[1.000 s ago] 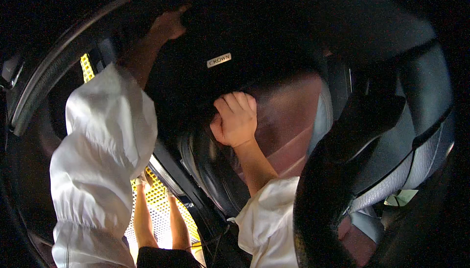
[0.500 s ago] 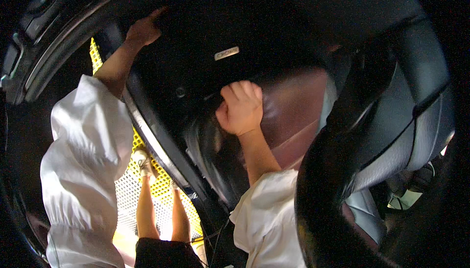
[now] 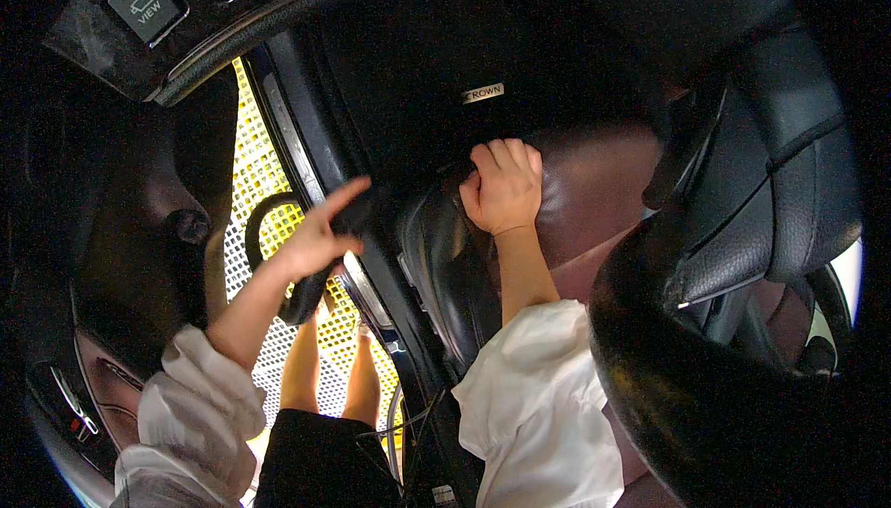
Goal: The person uses a high-pressure water gun to rinse the exterior of a dark sedan, covering the wheels, sides, rear, and front. Then the person uses a vacuum hose to clean the driver-side interior, including the floor mat and seats.
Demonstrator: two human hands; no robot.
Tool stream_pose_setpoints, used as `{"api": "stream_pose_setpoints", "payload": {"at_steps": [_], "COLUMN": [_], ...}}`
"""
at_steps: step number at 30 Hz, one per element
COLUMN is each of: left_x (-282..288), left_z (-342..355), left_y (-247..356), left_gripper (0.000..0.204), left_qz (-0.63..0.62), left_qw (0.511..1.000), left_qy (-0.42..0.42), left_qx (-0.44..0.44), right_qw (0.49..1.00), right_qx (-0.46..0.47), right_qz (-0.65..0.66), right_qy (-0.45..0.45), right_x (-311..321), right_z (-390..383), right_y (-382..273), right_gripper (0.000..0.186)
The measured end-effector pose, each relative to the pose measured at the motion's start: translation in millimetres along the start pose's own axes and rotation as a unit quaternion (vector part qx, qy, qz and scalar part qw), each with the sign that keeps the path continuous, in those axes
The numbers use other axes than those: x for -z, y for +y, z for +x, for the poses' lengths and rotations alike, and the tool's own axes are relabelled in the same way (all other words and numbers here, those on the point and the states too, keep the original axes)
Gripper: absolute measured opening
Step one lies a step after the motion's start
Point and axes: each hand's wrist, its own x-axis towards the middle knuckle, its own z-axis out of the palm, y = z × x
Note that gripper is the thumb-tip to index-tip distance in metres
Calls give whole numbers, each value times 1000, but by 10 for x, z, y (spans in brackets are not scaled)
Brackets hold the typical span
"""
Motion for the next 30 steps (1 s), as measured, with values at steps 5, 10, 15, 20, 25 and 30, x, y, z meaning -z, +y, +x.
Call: {"api": "stream_pose_setpoints", "payload": {"at_steps": [5,10,15,20,25,30], "left_x": [407,-226,-201,62,-80,-383], "left_z": [1258,1925,604,359,1710,1514], "left_y": [856,918,385,887,1244,863], "left_gripper": [87,80,88,85,88,81], "left_qz": [14,394,197,87,137,383], "left_qw": [977,885,976,991,985,923], "left_qy": [137,245,-95,-89,32,-18], "left_qx": [-161,-30,11,-52,-104,-34], "right_qw": [1000,1000,1000,1000,1000,999], "right_qx": [13,13,0,0,24,16], "right_qz": [0,-3,-9,-11,-7,-19], "right_qy": [7,-5,-13,0,-10,-24], "right_x": [30,-19,19,5,-1,-57], "right_z": [49,47,7,-58,50,-35], "right_y": [-58,-51,-39,-1,-63,-49], "right_gripper": [21,21,22,22,21,23]}}
